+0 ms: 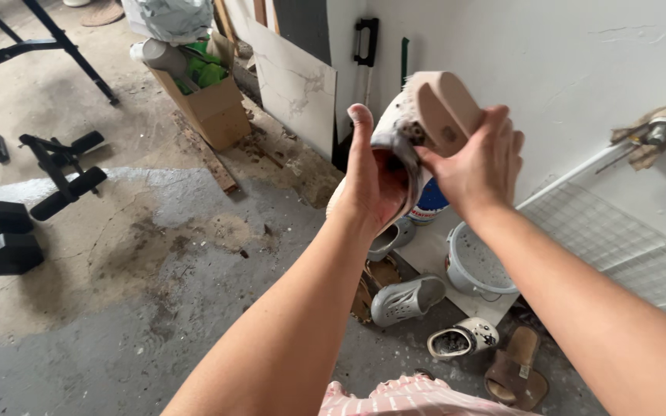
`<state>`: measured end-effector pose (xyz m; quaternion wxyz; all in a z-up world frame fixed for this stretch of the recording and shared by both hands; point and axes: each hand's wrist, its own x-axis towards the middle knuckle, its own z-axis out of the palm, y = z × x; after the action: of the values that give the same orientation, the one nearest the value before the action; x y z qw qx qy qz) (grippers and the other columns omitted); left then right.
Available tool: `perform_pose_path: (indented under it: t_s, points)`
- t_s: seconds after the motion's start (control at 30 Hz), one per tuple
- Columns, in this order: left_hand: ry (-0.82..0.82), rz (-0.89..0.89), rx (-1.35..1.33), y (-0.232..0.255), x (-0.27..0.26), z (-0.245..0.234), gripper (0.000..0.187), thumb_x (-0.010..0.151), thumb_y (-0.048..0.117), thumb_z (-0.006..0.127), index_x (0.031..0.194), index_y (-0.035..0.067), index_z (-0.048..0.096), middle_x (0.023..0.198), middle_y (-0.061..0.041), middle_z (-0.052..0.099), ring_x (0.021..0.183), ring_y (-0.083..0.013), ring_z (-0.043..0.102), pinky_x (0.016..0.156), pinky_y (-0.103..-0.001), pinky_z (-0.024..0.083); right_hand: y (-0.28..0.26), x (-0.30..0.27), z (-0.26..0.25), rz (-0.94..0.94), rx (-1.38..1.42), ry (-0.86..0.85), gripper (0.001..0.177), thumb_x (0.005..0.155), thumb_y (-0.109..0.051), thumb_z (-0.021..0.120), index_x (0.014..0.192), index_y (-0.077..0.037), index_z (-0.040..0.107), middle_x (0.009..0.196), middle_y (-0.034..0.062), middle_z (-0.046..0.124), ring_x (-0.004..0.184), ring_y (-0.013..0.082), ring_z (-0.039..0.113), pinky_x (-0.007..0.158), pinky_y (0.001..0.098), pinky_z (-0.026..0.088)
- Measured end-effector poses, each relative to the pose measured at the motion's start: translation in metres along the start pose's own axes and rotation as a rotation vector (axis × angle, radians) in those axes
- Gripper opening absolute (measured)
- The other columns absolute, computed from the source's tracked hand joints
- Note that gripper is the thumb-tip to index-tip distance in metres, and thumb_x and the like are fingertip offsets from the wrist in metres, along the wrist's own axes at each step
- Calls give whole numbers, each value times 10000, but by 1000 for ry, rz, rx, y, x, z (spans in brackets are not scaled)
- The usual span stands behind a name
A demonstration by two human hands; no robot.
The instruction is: The person cleans white clogs by scrubbing them with a brush and soapy water, dipping the brush into a bucket and applying liquid from a purple bottle.
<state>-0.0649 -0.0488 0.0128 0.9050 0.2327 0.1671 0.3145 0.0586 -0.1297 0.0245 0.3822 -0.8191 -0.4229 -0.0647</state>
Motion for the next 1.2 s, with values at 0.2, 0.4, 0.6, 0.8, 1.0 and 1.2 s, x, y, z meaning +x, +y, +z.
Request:
perform_pose_path:
  t_s: [0.2,0.4,0.6,0.8,1.0,1.2]
  points:
    - [-25,26,-68,-10,17,-13,817,900,680,476,1342,-1,570,1216,-204,648,1094,-318,625,947,-459,541,-10,-20,-9,-109,-33,-25,862,721,-431,952,1216,-22,377,1189,203,517,1132,388,501,940,565,468]
    - [109,-84,-40,-7,17,-30,471,882,349,479,1136,-25,610,989,-171,683,879,-287,665,763,-438,575,22,-21,-23,6,258,-223,614,892,-453,771,1187,-36,431,1084,118,637,927,240,701,774,356,643]
    - [8,16,935,-20,3,-39,258,802,78,629,1038,-23,601,899,-75,618,774,-177,572,678,-334,498,16,88,-47,-164,175,-387,868,819,-672,711,1319,5,499,1025,81,664,882,215,713,758,336,603]
    - [-42,114,680,-2,7,-33,301,761,52,658,1052,-6,606,871,-82,589,731,-187,555,609,-330,477,-6,81,-19,-650,-96,-630,874,699,-645,808,1386,-189,517,1005,76,690,911,271,705,769,425,557]
    - [65,72,99,40,-24,-29,606,715,108,637,1290,22,466,1110,-198,621,913,-265,630,795,-392,602,69,-15,-33,-114,-225,-702,870,812,-475,820,1474,-193,330,1360,191,553,1155,392,606,982,477,498]
    - [-52,14,50,32,-22,-44,640,740,197,624,1326,-24,495,1203,-202,622,1028,-319,633,901,-468,562,45,20,-27,-277,282,-324,762,877,-530,734,1385,-90,376,1347,194,563,1187,338,628,979,439,570]
